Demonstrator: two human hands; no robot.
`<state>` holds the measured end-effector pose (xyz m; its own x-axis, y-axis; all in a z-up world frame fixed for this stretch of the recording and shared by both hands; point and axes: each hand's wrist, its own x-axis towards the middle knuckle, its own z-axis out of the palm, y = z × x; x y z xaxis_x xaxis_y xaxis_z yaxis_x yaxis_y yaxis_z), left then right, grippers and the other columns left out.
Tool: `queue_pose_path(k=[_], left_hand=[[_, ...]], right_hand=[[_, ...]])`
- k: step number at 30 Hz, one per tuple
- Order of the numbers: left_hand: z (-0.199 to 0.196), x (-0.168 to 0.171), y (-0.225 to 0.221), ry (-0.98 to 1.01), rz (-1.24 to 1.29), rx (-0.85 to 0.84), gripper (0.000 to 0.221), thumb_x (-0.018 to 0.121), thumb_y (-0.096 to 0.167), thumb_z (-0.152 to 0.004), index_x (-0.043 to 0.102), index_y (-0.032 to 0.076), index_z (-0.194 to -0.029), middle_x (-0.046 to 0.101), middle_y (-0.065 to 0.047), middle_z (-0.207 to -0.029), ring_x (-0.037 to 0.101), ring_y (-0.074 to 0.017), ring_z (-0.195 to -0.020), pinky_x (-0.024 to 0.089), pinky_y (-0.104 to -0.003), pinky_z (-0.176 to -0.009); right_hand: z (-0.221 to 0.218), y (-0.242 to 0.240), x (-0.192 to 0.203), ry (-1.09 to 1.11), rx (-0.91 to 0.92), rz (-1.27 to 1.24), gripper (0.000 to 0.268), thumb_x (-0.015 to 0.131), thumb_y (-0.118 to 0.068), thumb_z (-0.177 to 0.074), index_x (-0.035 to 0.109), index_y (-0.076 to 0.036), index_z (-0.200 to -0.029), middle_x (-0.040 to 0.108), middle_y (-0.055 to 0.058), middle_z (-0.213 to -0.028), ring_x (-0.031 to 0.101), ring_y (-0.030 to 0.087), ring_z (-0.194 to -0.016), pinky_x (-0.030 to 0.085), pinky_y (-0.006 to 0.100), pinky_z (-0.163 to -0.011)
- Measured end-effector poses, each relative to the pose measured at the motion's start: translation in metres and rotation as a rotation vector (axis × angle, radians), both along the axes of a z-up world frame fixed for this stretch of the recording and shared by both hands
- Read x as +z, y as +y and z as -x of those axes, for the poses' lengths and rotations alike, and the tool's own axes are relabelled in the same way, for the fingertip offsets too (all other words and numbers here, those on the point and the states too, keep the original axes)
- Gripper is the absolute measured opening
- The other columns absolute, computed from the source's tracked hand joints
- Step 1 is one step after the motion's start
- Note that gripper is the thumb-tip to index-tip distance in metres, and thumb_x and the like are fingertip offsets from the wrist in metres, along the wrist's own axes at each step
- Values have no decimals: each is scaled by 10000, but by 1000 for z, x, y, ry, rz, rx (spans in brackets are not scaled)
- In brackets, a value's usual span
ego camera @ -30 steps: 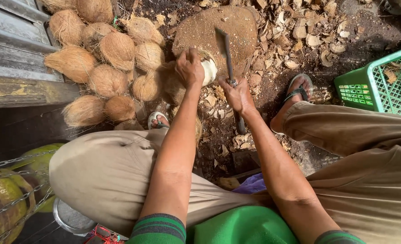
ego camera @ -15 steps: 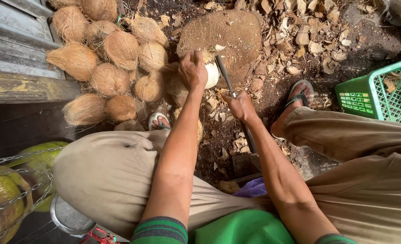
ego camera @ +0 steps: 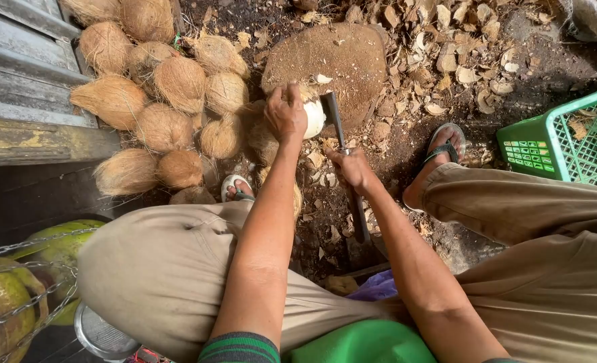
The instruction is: The person sits on a low stool and uses a large knife to peel the husk off a coconut. They hold the coconut with their left hand and strike it with the knife in their right hand, rotating it to remove the outer layer. The peeled coconut is then placed into a green basket.
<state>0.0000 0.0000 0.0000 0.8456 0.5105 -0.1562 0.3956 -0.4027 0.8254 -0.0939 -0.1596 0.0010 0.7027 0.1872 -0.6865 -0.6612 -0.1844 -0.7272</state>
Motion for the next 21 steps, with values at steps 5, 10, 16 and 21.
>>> queue_pose_path(k=[5,10,16,21], left_hand=[[12,-11,4,-167,204,-44,395,648,471,-893,553,97,-979,601,-196,-1008,670,-358,-993,574,-494,-894],[14,13,3,-289,474,-37,503,879,294,-809,477,63,-1006,523,-165,-1003,641,-297,-962,571,-444,-935],[16,13,-7,-98,137,-61,451,703,449,-920,640,20,-1046,605,-122,-841,652,-248,-802,558,-411,-761],[16,-8,-3,-64,25,23,459,532,530,-968,687,114,-853,691,-127,-815,704,-310,-843,504,-429,-768]], right_hand=[[13,-1,-10,78,-5,30,371,622,-329,-1042,592,-34,-820,499,7,-521,424,107,-355,411,277,-384],[0,-4,-16,60,-38,58,359,644,-321,-1023,590,-57,-786,490,-7,-531,443,107,-377,404,266,-393],[-2,-13,1,-74,-129,109,293,699,-312,-1002,604,-54,-899,519,37,-705,507,167,-600,488,339,-686],[-20,-10,17,-342,-199,79,218,658,-263,-1027,650,-49,-989,604,40,-692,575,145,-583,530,279,-622]])
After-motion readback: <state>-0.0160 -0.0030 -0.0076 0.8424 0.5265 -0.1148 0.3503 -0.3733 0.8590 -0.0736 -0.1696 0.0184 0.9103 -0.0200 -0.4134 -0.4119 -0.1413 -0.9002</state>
